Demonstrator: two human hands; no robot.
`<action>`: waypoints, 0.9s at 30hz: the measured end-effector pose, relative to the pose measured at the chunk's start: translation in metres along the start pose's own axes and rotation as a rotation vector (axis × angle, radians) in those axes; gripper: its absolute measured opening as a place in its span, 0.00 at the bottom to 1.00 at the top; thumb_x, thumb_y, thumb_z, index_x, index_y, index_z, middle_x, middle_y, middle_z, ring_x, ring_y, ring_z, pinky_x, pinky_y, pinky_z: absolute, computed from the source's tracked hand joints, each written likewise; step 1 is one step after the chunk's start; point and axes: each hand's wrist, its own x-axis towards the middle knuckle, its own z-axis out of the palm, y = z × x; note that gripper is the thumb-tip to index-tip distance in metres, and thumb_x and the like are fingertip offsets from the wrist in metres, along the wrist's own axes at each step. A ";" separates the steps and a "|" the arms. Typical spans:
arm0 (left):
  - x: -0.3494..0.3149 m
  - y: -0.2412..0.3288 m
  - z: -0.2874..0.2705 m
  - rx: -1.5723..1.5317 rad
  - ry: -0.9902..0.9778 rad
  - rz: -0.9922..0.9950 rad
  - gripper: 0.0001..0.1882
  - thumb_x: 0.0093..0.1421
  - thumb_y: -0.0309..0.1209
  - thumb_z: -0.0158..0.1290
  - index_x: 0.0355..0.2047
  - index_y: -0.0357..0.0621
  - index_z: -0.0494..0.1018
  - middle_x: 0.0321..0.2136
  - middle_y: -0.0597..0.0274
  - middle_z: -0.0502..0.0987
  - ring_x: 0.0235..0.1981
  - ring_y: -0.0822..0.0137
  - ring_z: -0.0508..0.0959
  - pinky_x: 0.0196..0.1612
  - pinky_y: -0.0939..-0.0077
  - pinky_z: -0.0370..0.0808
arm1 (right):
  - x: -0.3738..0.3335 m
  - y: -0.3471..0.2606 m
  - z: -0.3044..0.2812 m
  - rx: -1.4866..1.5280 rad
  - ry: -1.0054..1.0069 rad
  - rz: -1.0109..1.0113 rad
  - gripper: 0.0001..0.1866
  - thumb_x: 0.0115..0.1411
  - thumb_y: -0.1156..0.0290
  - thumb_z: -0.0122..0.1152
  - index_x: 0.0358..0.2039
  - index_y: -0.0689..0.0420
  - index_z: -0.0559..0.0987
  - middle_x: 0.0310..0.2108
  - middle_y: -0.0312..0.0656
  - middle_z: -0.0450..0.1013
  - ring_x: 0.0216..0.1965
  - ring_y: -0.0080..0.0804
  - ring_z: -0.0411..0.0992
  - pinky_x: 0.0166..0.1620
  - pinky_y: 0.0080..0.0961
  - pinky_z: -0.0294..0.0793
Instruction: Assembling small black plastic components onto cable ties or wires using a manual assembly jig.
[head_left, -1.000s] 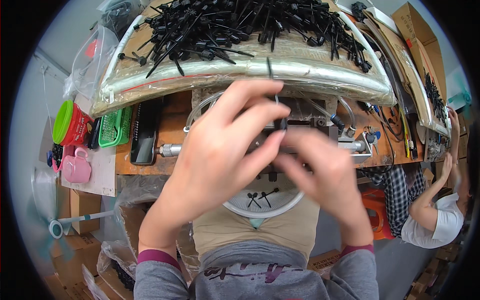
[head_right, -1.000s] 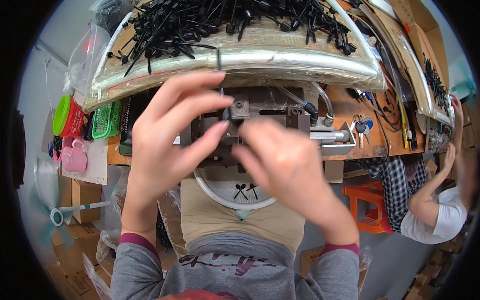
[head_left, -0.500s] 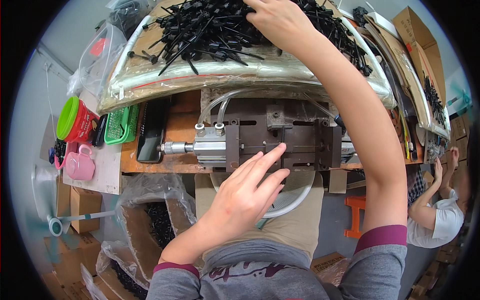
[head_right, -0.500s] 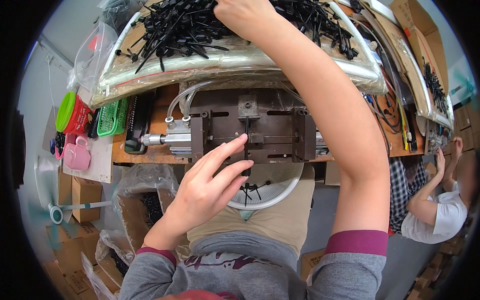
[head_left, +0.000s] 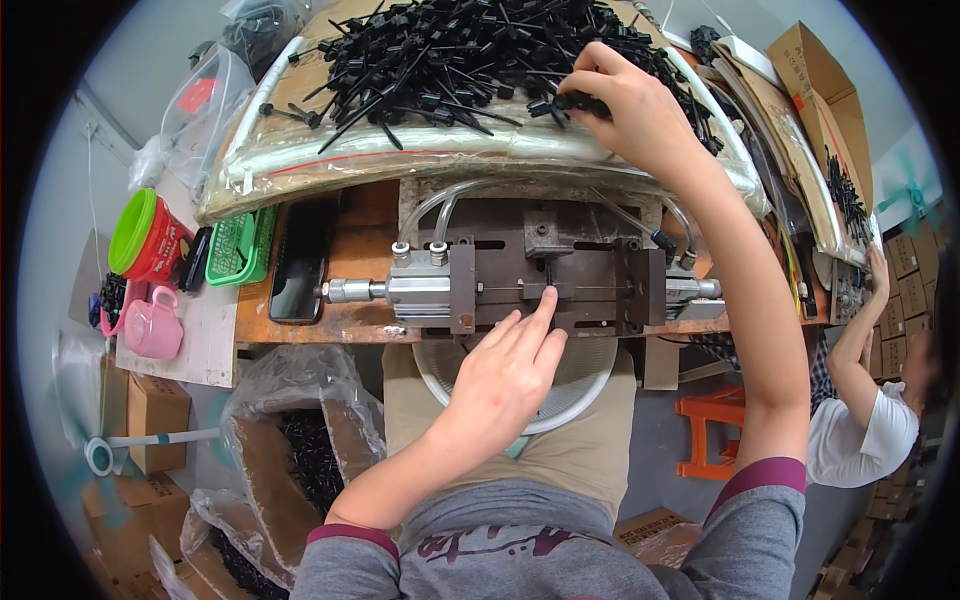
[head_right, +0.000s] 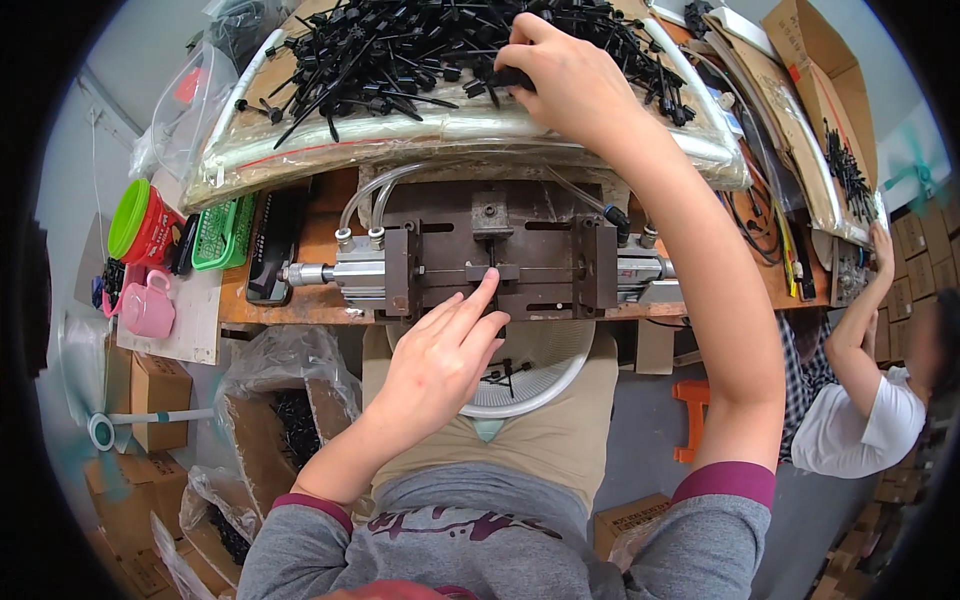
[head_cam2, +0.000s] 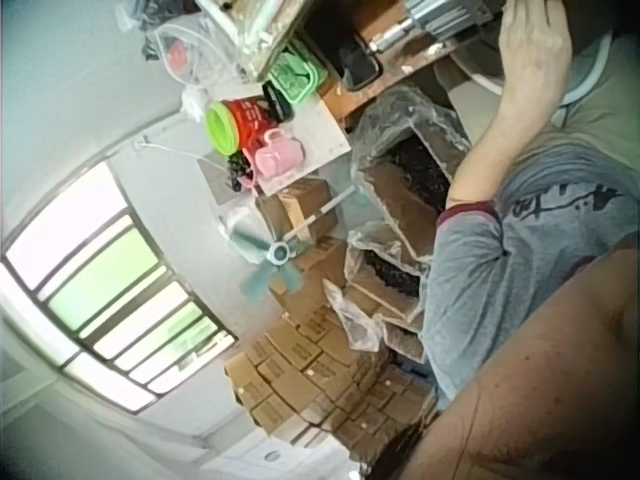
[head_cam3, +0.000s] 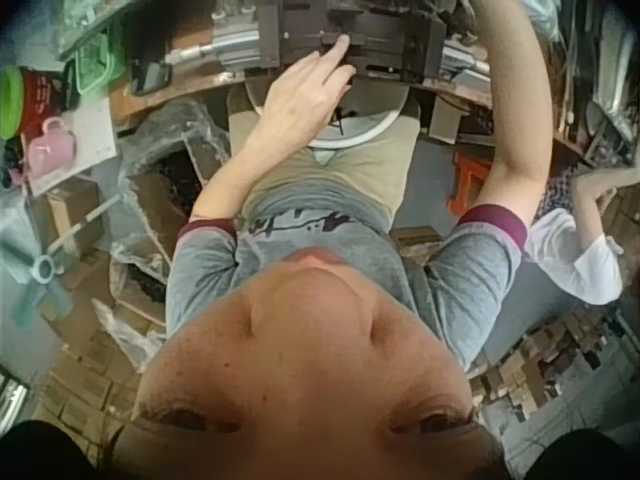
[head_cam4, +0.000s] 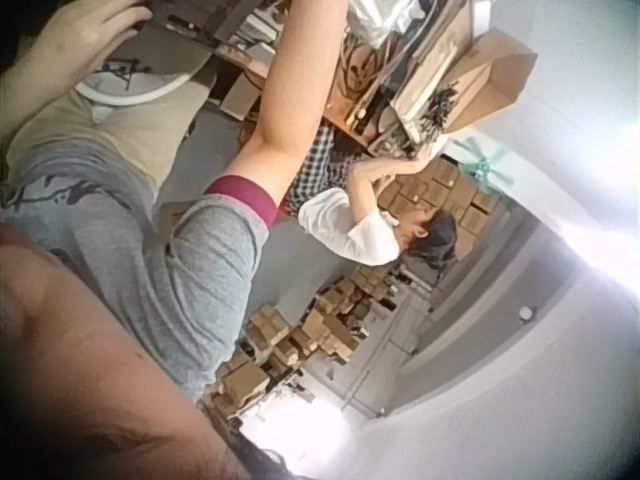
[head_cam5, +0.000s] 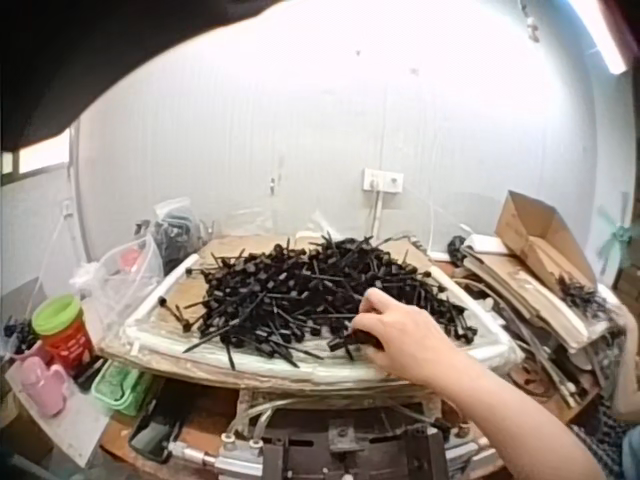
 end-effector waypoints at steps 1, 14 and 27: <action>0.002 0.000 -0.002 0.010 -0.013 0.007 0.12 0.55 0.24 0.60 0.39 0.35 0.73 0.57 0.39 0.70 0.45 0.51 0.80 0.54 0.61 0.76 | -0.003 0.003 0.002 0.075 0.047 0.021 0.11 0.52 0.73 0.68 0.38 0.55 0.81 0.38 0.37 0.71 0.35 0.37 0.75 0.40 0.31 0.75; 0.010 -0.002 -0.009 0.077 -0.182 -0.030 0.12 0.54 0.25 0.60 0.38 0.38 0.72 0.56 0.40 0.71 0.27 0.58 0.81 0.32 0.69 0.77 | -0.028 0.025 -0.020 1.319 0.247 0.724 0.12 0.57 0.69 0.69 0.39 0.60 0.82 0.35 0.33 0.78 0.29 0.16 0.73 0.36 0.14 0.74; 0.028 0.001 -0.048 -0.620 0.394 -0.212 0.22 0.51 0.16 0.63 0.47 0.36 0.76 0.45 0.54 0.79 0.34 0.72 0.80 0.38 0.80 0.79 | -0.099 -0.093 -0.037 0.690 0.293 0.374 0.13 0.44 0.83 0.65 0.34 0.60 0.82 0.31 0.42 0.76 0.29 0.31 0.75 0.31 0.19 0.74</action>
